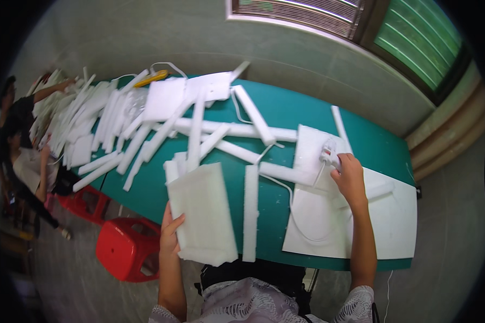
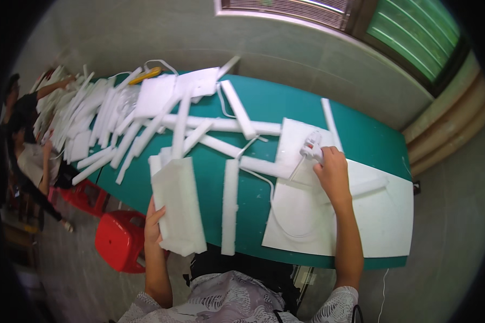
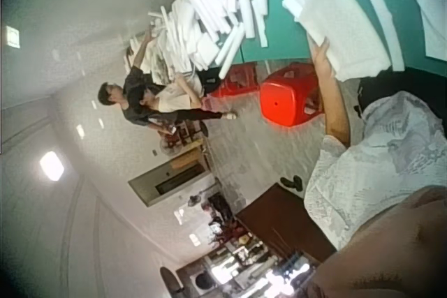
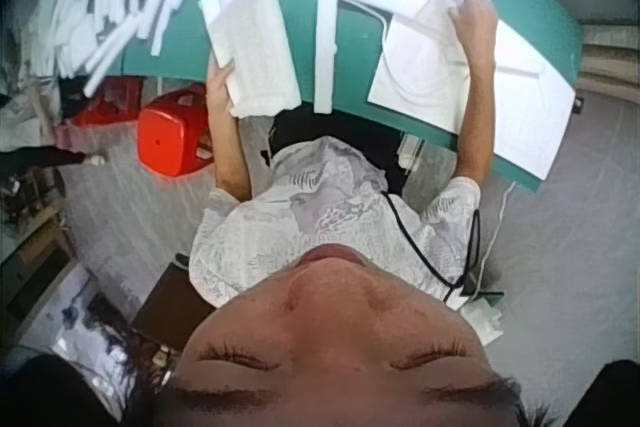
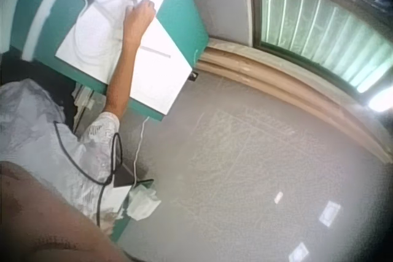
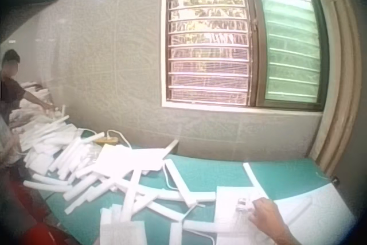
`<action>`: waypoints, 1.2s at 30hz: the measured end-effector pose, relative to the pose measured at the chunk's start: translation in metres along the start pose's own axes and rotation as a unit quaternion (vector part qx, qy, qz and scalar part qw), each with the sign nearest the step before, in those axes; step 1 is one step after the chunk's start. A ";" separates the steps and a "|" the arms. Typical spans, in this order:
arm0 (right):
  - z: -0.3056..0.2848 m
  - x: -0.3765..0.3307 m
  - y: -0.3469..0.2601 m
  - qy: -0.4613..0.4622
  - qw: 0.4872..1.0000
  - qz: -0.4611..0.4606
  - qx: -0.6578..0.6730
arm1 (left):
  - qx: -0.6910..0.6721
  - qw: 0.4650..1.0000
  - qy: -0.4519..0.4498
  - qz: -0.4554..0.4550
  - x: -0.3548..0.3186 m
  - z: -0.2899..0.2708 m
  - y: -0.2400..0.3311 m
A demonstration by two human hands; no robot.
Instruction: Using a hot glue gun to assemble rectangular foam frames from pre-cut strips and bases.
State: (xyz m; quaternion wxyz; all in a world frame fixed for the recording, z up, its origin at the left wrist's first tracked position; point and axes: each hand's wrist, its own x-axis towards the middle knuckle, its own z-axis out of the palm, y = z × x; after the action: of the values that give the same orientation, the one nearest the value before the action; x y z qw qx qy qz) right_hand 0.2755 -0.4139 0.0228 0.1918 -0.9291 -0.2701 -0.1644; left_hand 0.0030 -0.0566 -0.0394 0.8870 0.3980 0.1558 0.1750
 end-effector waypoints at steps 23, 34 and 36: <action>-0.052 -0.045 -0.137 -0.195 0.747 0.097 0.628 | -0.015 0.995 -0.062 -0.083 -0.005 0.018 -0.016; -0.051 -0.052 -0.129 -0.213 0.745 0.115 0.622 | -0.024 0.994 -0.067 -0.087 -0.005 0.019 -0.019; -0.051 -0.054 -0.130 -0.208 0.737 0.105 0.634 | -0.032 0.993 -0.069 -0.089 -0.004 0.018 -0.020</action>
State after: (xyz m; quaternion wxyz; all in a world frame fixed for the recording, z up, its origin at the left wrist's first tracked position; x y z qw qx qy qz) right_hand 0.1490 -0.3589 0.0797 0.6915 -0.6262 -0.2455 0.2637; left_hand 0.0103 -0.0826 -0.0432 0.9198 0.3654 0.1236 0.0723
